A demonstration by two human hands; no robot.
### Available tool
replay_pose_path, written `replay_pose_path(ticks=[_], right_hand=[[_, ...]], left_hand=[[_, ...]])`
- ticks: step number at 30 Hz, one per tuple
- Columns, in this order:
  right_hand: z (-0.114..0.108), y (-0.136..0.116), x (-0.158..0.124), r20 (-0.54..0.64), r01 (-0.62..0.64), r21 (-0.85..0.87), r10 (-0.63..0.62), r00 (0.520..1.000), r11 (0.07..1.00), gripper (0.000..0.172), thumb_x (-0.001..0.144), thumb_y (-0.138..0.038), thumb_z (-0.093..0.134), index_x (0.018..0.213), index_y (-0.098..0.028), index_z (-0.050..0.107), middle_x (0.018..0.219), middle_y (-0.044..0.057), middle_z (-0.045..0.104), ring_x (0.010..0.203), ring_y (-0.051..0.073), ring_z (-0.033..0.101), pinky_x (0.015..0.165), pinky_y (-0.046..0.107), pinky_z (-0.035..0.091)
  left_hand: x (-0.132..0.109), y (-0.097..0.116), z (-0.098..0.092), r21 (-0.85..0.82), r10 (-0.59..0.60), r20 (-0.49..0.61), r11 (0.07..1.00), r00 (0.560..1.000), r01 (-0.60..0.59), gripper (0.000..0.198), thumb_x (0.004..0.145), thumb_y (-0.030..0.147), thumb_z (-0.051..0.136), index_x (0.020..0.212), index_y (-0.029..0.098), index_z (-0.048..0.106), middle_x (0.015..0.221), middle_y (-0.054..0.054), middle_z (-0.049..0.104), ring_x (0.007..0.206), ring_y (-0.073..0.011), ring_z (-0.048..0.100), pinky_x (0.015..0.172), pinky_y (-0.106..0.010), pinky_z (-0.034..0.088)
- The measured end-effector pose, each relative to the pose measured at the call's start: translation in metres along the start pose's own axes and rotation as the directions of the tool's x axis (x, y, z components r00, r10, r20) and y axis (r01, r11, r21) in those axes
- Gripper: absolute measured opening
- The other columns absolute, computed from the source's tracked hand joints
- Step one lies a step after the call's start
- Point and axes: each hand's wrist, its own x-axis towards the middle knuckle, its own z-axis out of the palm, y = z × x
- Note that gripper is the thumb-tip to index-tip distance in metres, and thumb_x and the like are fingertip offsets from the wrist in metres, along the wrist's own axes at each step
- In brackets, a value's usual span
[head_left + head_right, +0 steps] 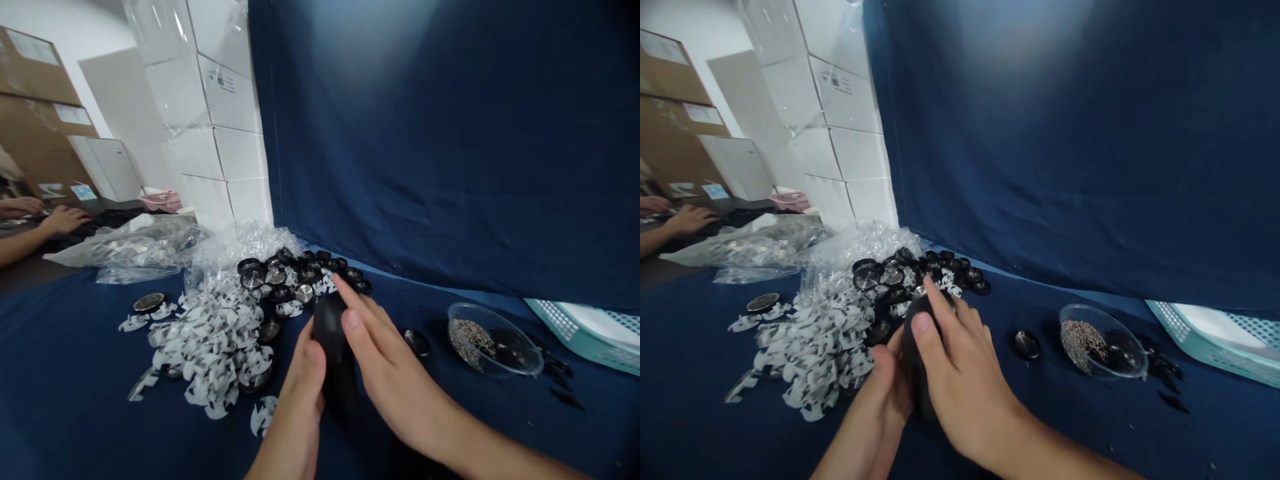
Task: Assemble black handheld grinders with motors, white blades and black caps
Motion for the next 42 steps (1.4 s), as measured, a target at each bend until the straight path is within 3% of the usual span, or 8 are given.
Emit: replay_pose_path(ticks=[3, 6, 8, 16, 21, 27, 34, 42], right_hand=[[-0.012, 0.015, 0.015, -0.111, 0.070, -0.339, -0.114, 0.987, 0.938, 0.052, 0.099, -0.051, 0.037, 0.148, -0.043, 0.024, 0.138, 0.000, 0.051, 0.126, 0.027, 0.044, 0.110, 0.053, 0.024], [-0.030, 0.038, 0.065, -0.204, 0.035, -0.479, -0.150, 0.967, 0.877, 0.048, 0.104, -0.044, 0.019, 0.139, -0.022, 0.042, 0.117, 0.009, 0.061, 0.102, 0.021, 0.060, 0.094, 0.042, 0.046], [-0.036, 0.055, 0.109, -0.106, 0.017, -0.560, -0.092, 0.990, 0.829, 0.035, 0.101, -0.040, 0.041, 0.120, -0.015, 0.056, 0.109, 0.008, 0.063, 0.093, 0.020, 0.063, 0.084, 0.041, 0.052], [0.011, 0.105, 0.203, 0.337, 0.187, -0.828, 0.203, 0.919, 0.529, 0.029, 0.094, -0.033, 0.058, 0.119, -0.018, 0.057, 0.121, 0.008, 0.058, 0.102, 0.022, 0.060, 0.086, 0.041, 0.053], [0.010, 0.122, 0.193, 0.367, 0.227, -0.858, 0.242, 0.898, 0.461, 0.032, 0.094, -0.034, 0.059, 0.120, -0.016, 0.057, 0.122, 0.009, 0.057, 0.104, 0.023, 0.060, 0.088, 0.043, 0.052], [-0.004, 0.124, 0.183, 0.243, 0.099, -0.752, 0.135, 0.961, 0.652, 0.030, 0.094, -0.033, 0.058, 0.119, -0.017, 0.057, 0.122, 0.009, 0.057, 0.104, 0.022, 0.060, 0.088, 0.043, 0.052], [-0.025, 0.081, 0.148, 0.064, -0.119, -0.229, 0.137, 0.988, 0.966, 0.034, 0.095, -0.036, 0.056, 0.122, -0.016, 0.055, 0.117, 0.009, 0.059, 0.098, 0.021, 0.062, 0.083, 0.041, 0.054], [-0.030, 0.034, 0.066, 0.193, -0.211, 0.243, 0.166, 0.967, 0.947, 0.025, 0.088, -0.030, 0.061, 0.109, -0.017, 0.065, 0.093, 0.004, 0.067, 0.084, 0.015, 0.064, 0.081, 0.033, 0.053]], left_hand=[[0.014, -0.010, -0.018, -0.107, -0.310, 0.196, 0.936, 0.930, 0.335, 0.051, 0.088, 0.063, 0.049, 0.085, 0.017, 0.071, 0.065, 0.000, 0.064, 0.042, -0.0066, 0.052, 0.037, -0.016, 0.035], [0.020, -0.021, -0.026, -0.064, -0.433, 0.304, 0.880, 0.849, 0.471, 0.069, 0.085, 0.073, 0.037, 0.074, 0.013, 0.068, 0.047, 0.002, 0.049, 0.035, -0.0095, 0.046, 0.035, -0.019, 0.028], [0.020, -0.027, -0.025, -0.084, -0.443, 0.318, 0.868, 0.838, 0.490, 0.068, 0.086, 0.072, 0.037, 0.081, 0.013, 0.069, 0.052, -0.001, 0.055, 0.040, -0.0128, 0.052, 0.041, -0.022, 0.034], [0.029, -0.015, -0.030, -0.256, -0.392, -0.107, 0.899, 0.914, 0.356, 0.056, 0.093, 0.057, 0.041, 0.093, 0.008, 0.068, 0.072, -0.008, 0.071, 0.054, -0.0190, 0.063, 0.050, -0.031, 0.042], [0.033, -0.004, -0.032, -0.266, -0.360, -0.122, 0.910, 0.925, 0.318, 0.056, 0.094, 0.056, 0.040, 0.094, 0.007, 0.066, 0.073, -0.009, 0.070, 0.052, -0.0188, 0.062, 0.046, -0.031, 0.040], [0.031, -0.005, -0.030, -0.245, -0.324, -0.124, 0.926, 0.938, 0.287, 0.051, 0.095, 0.052, 0.041, 0.099, 0.007, 0.064, 0.077, -0.008, 0.069, 0.054, -0.0175, 0.060, 0.046, -0.031, 0.040], [0.031, -0.002, -0.027, -0.236, -0.218, -0.152, 0.955, 0.964, 0.178, 0.044, 0.095, 0.050, 0.044, 0.105, 0.011, 0.061, 0.085, -0.007, 0.067, 0.058, -0.0157, 0.059, 0.048, -0.029, 0.038], [0.028, -0.005, -0.021, -0.182, -0.184, -0.170, 0.971, 0.968, 0.153, 0.042, 0.093, 0.049, 0.046, 0.107, 0.012, 0.060, 0.089, -0.009, 0.066, 0.058, -0.0169, 0.058, 0.046, -0.029, 0.040]])
